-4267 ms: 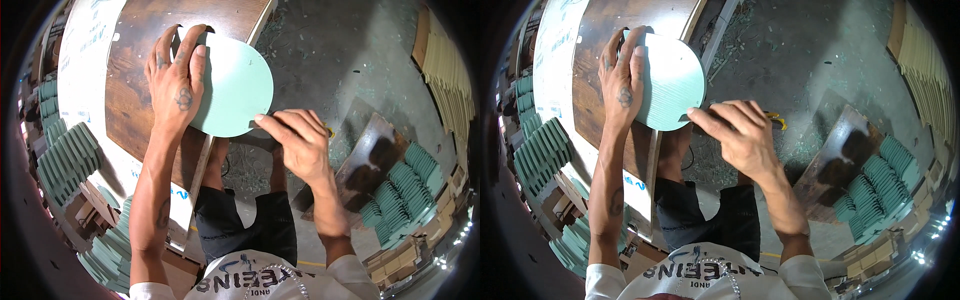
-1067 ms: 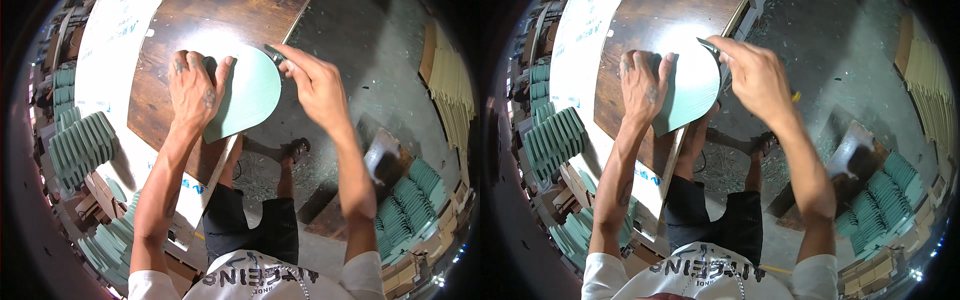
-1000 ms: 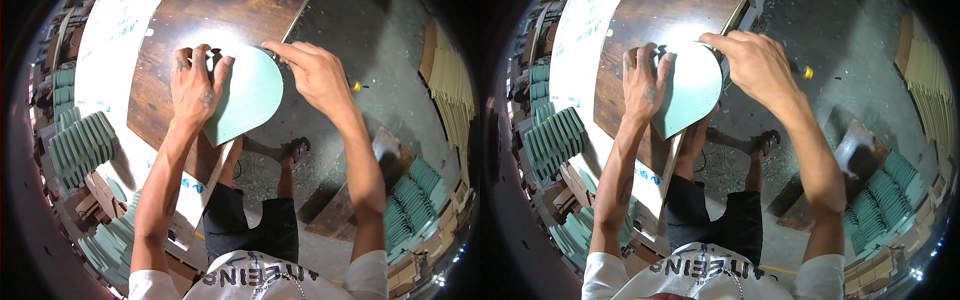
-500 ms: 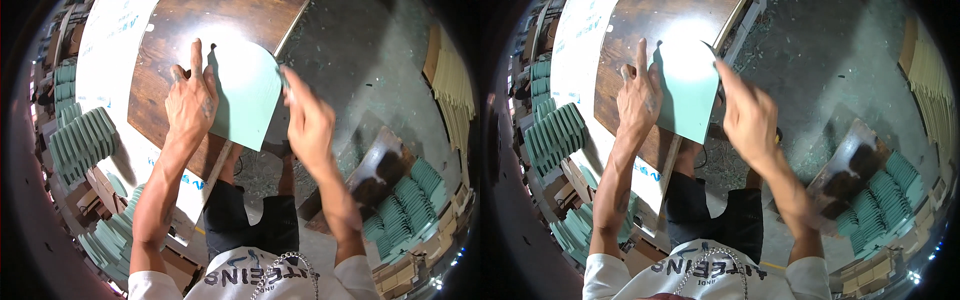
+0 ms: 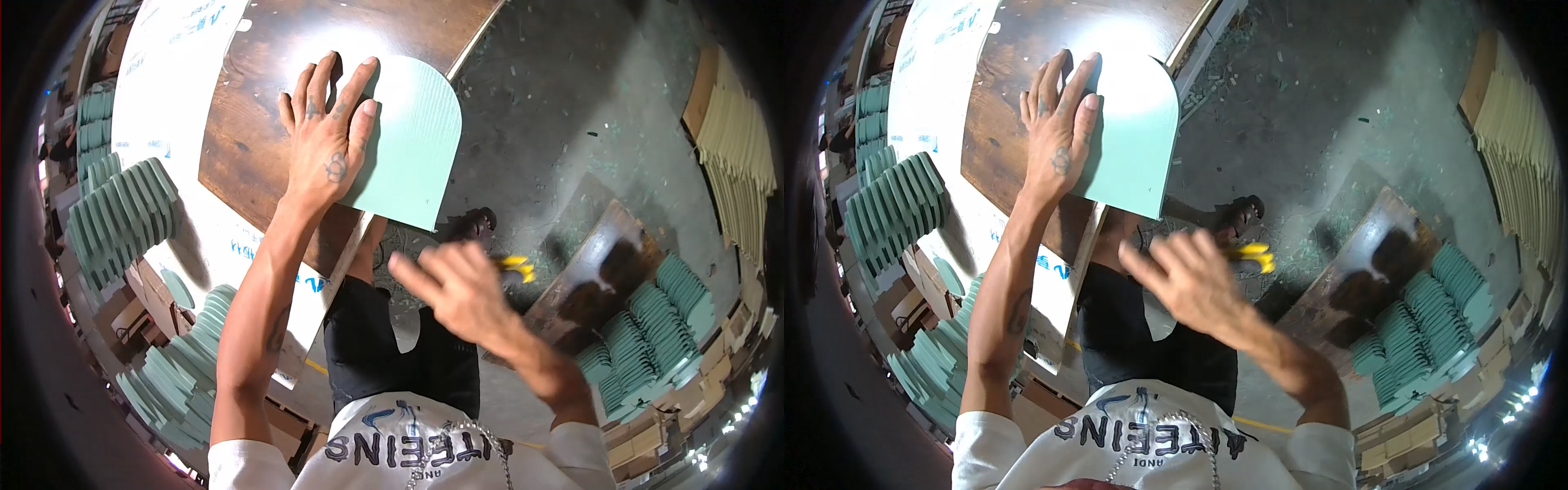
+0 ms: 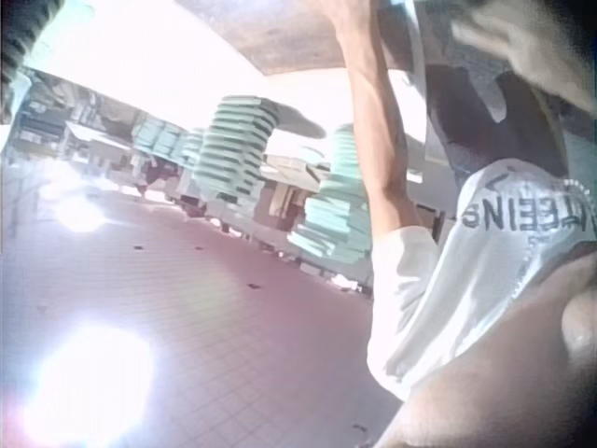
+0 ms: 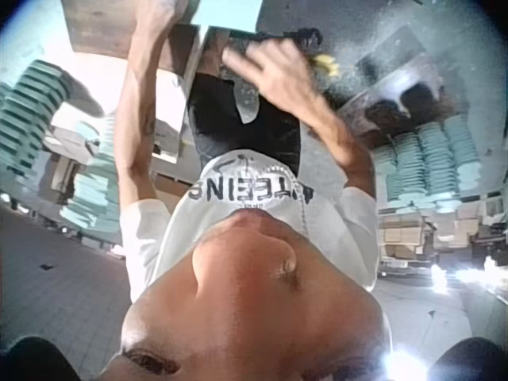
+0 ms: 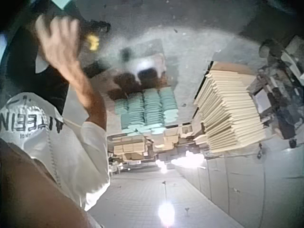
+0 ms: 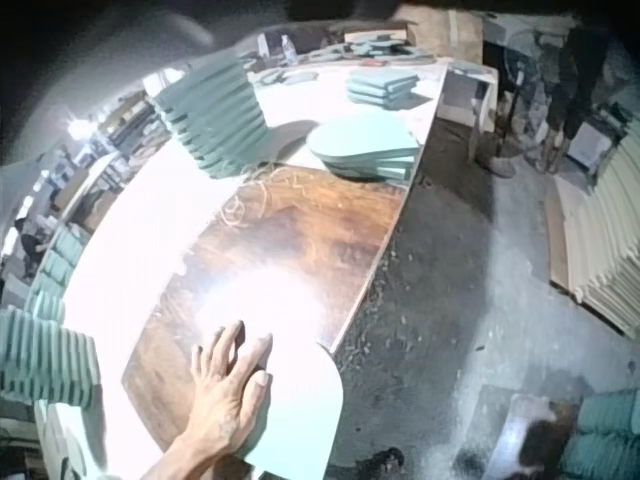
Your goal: Trimming and cleaning the edges of green semi-circular panels using a utility knife.
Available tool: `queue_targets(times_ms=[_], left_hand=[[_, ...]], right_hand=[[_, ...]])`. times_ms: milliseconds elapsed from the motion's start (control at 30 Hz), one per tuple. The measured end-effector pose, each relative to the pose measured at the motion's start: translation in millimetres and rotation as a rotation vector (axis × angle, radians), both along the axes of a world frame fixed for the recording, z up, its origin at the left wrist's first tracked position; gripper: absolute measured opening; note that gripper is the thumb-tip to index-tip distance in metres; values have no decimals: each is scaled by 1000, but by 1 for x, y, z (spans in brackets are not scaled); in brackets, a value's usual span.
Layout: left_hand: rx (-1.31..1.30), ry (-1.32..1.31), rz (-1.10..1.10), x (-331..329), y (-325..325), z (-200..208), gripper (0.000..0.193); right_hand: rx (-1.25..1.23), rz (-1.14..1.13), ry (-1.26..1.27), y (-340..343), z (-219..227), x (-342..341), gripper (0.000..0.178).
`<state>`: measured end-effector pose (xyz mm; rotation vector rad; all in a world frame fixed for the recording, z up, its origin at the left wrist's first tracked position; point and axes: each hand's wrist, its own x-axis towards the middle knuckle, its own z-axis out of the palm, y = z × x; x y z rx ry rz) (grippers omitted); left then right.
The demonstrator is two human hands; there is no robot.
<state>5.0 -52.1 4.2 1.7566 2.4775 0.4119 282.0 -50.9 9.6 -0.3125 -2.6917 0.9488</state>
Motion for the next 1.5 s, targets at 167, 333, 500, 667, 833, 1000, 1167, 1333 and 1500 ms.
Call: queue_targets(times_ms=[167,333,500,667,833,1000,1167,1333,1500], left_hand=[[-85,-5,106,-6,-6,26,50],[-12,-104,125,3,0,7,59],[107,-173,128,17,7,-2,59],[137,-135,207,8,-22,6,56],[250,-488,379,32,-9,3,52],[362,-1765,745,51,-52,80,61],[737,-1719,839,41,-1,67,74],[748,-1785,618,-3,92,111,67],[649,-1573,368,-5,202,149,61]], right_hand=[[-1000,-389,195,-25,1,-7,43],[-1600,-712,245,61,-25,-40,32],[-1288,-743,119,46,-38,-47,29],[-1234,-675,23,21,-22,-59,31],[-1237,-680,-3,55,5,-18,18],[-1059,-286,-257,108,115,-10,23],[-1008,-469,-239,133,162,-21,24],[-1078,-609,-182,169,169,23,35],[-1335,-744,389,256,205,-18,36]])
